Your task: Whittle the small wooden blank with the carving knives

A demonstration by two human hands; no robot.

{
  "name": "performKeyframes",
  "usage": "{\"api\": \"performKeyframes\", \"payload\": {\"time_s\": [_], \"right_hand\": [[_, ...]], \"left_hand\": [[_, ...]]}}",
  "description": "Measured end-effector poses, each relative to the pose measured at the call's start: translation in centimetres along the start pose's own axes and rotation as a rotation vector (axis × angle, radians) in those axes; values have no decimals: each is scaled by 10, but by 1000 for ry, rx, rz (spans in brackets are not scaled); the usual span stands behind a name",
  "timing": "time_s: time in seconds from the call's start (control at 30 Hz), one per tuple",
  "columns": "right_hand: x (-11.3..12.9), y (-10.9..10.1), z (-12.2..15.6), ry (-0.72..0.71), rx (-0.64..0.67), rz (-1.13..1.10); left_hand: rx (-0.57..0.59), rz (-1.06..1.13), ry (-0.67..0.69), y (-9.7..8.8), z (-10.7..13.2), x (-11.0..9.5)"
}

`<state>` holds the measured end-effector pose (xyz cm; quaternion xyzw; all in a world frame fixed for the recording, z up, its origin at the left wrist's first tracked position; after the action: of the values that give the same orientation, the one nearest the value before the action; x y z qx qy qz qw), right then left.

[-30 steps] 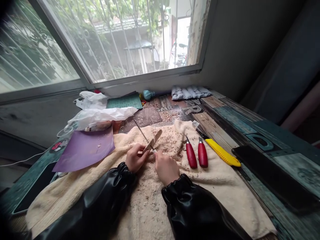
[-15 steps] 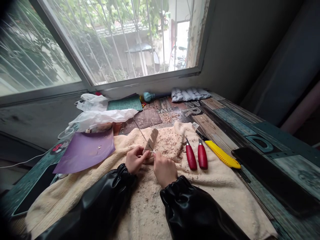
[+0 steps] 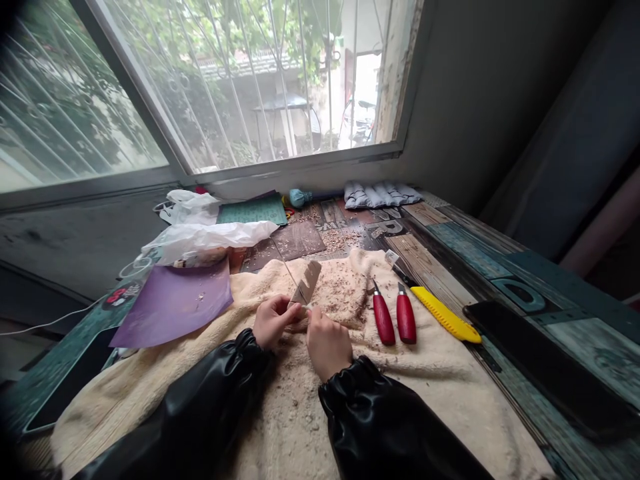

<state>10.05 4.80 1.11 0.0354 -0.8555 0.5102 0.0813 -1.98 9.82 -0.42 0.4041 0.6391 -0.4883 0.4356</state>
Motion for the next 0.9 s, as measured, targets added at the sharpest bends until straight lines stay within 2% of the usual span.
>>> {"api": "performKeyframes", "payload": {"time_s": [0.13,0.33,0.4,0.47,0.57,0.67,0.8,0.9], "right_hand": [[2,0,0,-1,9,-2],[-3,-2,-3,11,-24,-36],[-5,-3,-5,15,-56,-47],[-7,-4,-6,8,-97,-54],[-8,-5,-7,-26,-156,-65],[-7,-7,-6,-50,-191,-82],[-12,-11,-7,-39,-235,-105],[-20,-17,-9,-30,-305,-134]], "left_hand": [[53,28,-5,2,-1,2],[27,81,5,1,3,-4],[75,135,-20,3,5,-6],[168,217,-93,7,6,-8],[309,358,-297,11,5,-7],[389,455,-460,12,2,-7],[353,484,-465,8,-3,-7],[247,341,-318,3,-4,-6]]}}
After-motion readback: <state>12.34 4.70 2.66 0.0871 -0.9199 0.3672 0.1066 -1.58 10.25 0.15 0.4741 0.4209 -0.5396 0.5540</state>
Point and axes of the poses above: each hand's wrist, its own z-axis away from the middle knuckle, its own y-axis out of the palm, x = y × z, the point moved 3 cm from there along -z, towards the middle knuckle, and after that the axes turned 15 degrees about -x, right-handed, at the moved point
